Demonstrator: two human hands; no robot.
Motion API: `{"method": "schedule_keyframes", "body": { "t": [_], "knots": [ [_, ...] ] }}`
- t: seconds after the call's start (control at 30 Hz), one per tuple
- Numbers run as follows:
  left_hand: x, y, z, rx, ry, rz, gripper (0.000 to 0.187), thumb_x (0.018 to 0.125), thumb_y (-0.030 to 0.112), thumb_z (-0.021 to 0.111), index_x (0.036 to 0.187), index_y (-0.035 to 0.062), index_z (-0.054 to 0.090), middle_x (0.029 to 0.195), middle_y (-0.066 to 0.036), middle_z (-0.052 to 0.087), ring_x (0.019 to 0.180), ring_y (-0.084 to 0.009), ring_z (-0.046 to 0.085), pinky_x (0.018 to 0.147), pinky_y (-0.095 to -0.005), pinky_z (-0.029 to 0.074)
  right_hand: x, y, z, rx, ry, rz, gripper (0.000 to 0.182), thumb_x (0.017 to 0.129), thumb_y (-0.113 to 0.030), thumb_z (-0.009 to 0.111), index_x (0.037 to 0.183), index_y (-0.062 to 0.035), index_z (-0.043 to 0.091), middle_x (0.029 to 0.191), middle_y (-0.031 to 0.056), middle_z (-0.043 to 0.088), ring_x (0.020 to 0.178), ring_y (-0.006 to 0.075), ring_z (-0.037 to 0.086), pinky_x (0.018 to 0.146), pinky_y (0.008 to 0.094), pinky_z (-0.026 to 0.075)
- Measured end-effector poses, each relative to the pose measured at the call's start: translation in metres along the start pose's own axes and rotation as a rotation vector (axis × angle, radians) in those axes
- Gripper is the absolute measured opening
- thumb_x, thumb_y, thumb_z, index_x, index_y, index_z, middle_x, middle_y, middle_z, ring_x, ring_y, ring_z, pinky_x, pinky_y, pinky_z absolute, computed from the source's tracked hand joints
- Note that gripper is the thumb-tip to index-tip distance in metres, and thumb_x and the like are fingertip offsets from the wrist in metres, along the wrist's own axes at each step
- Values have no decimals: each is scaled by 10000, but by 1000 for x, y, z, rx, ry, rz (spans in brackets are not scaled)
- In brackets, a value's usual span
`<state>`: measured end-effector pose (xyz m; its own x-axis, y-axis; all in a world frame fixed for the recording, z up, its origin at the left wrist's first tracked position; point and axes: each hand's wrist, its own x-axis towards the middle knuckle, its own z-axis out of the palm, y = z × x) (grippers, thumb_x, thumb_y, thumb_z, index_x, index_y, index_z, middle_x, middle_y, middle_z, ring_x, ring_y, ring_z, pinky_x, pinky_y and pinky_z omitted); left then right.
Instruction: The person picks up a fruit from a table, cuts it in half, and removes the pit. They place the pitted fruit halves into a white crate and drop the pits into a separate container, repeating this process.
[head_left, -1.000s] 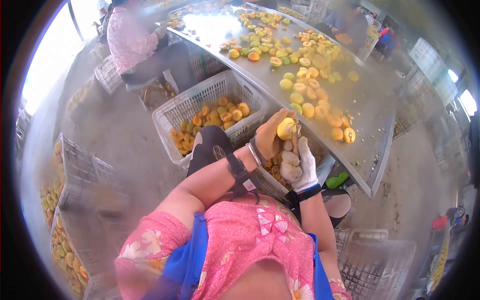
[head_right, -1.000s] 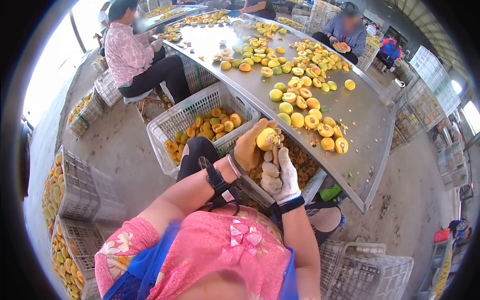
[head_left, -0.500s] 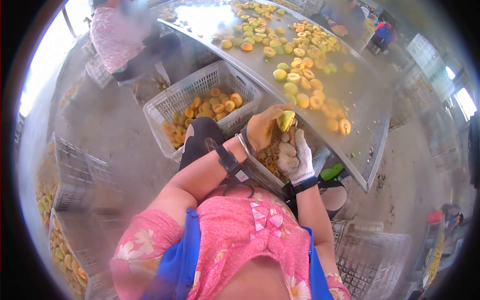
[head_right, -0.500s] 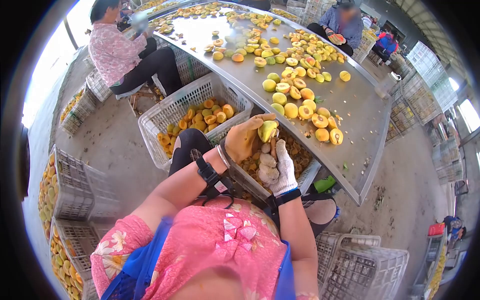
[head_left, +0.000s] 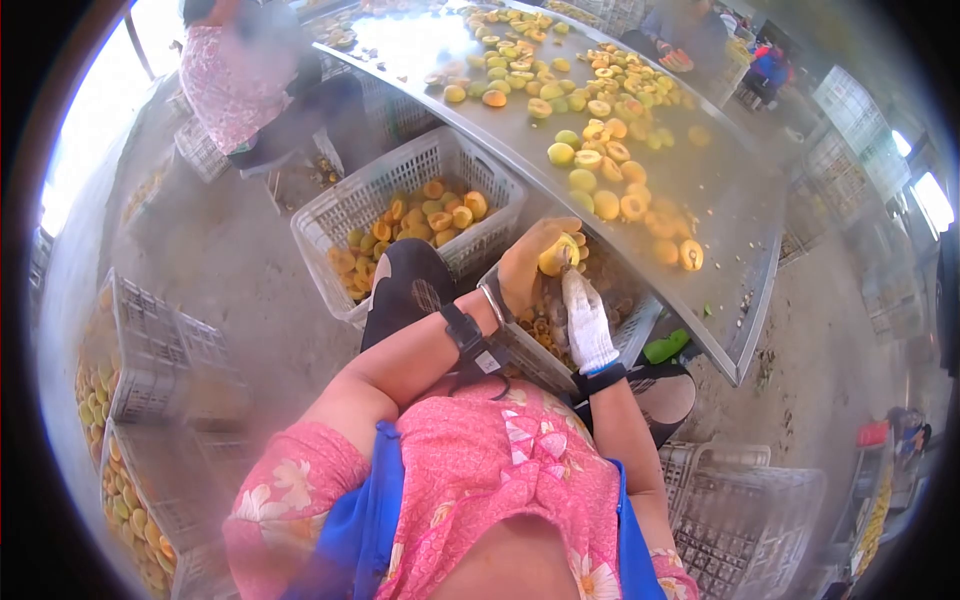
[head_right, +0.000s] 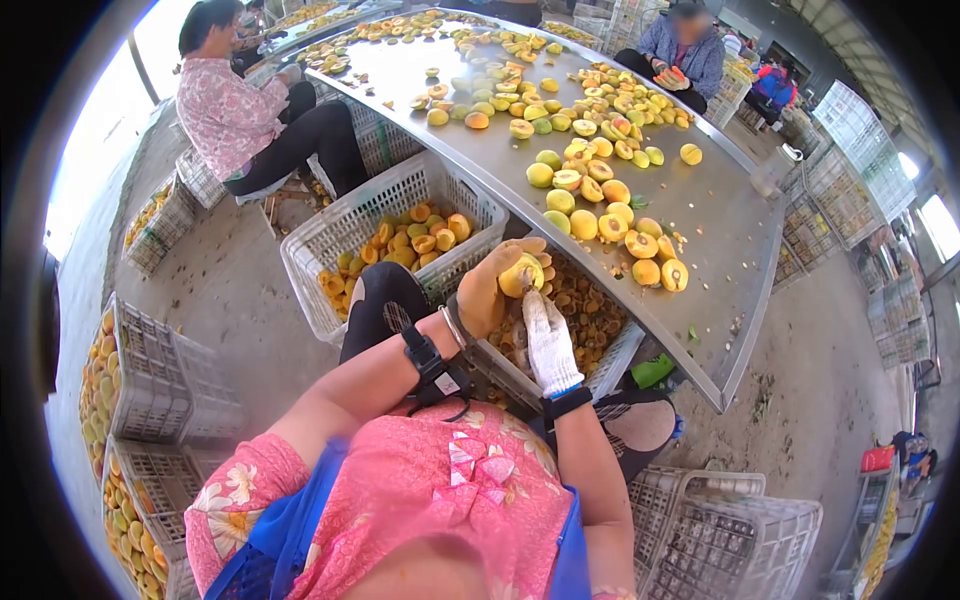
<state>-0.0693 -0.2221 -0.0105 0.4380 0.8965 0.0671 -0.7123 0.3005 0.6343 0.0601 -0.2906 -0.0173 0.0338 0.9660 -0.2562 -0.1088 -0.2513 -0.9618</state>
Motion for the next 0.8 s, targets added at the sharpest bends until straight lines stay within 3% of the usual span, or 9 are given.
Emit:
{"method": "schedule_keyframes", "body": {
  "t": [0.07,0.27,0.3,0.4,0.47,0.57,0.67,0.7,0.8],
  "knots": [
    [1,0,2,12,7,43,414,990,296,527,1284,7,557,1180,-158,615,1096,-272,607,978,-412,504,6,7,2,-73,9,-274,434,1038,-381,522,1209,9,603,1006,61,659,906,125,590,809,264,488],
    [5,6,0,-107,-28,-49,395,979,269,506,1250,-8,579,1159,-169,633,1086,-282,619,968,-432,510,-1,-6,-4,-495,24,-344,423,1039,-322,523,1237,47,576,1047,68,642,954,135,575,860,281,471],
    [4,2,-5,-129,-38,-63,396,978,269,505,1250,-9,579,1149,-169,636,1077,-283,624,962,-435,514,16,25,-8,-277,41,-505,365,1034,-364,513,1078,-18,620,805,69,634,711,159,588,646,294,474],
    [-1,3,-2,-110,14,-60,402,974,290,516,1243,0,583,1116,-166,650,1049,-282,637,937,-436,527,-8,3,2,241,-65,49,343,1033,-430,499,978,-106,599,595,-33,495,412,57,397,378,230,284],
    [-3,1,2,-94,70,-37,401,970,287,515,1241,0,583,1114,-163,650,1051,-279,637,936,-431,526,-4,9,4,5,-47,-173,361,1030,-448,500,970,-103,586,588,-26,495,404,65,392,376,239,295],
    [0,-4,-6,-132,34,-53,395,966,276,510,1236,-3,584,1123,-158,651,1060,-274,635,938,-430,524,-10,8,6,97,-46,-79,374,1024,-446,516,934,-94,604,589,-17,509,386,79,390,363,246,287],
    [1,-6,-15,22,-71,-40,392,962,270,499,1228,-3,588,1139,-159,651,1078,-281,631,947,-418,519,-15,8,1,211,-82,13,360,1022,-424,528,927,-90,623,600,-13,527,404,79,414,379,248,309],
    [1,-2,-17,127,-180,-10,379,995,269,469,1223,-5,597,1147,-135,650,1081,-249,624,966,-376,499,-16,7,0,237,-82,27,352,1021,-414,534,928,-89,630,604,-12,533,415,77,427,389,246,320],
    [-2,-1,-13,496,-105,115,377,1039,268,431,1224,-13,603,1136,-104,649,1071,-207,614,979,-338,476,-6,11,-6,-29,-1,-163,352,1019,-388,549,1005,-53,655,662,-7,574,513,64,484,468,236,380]
  ]
}}
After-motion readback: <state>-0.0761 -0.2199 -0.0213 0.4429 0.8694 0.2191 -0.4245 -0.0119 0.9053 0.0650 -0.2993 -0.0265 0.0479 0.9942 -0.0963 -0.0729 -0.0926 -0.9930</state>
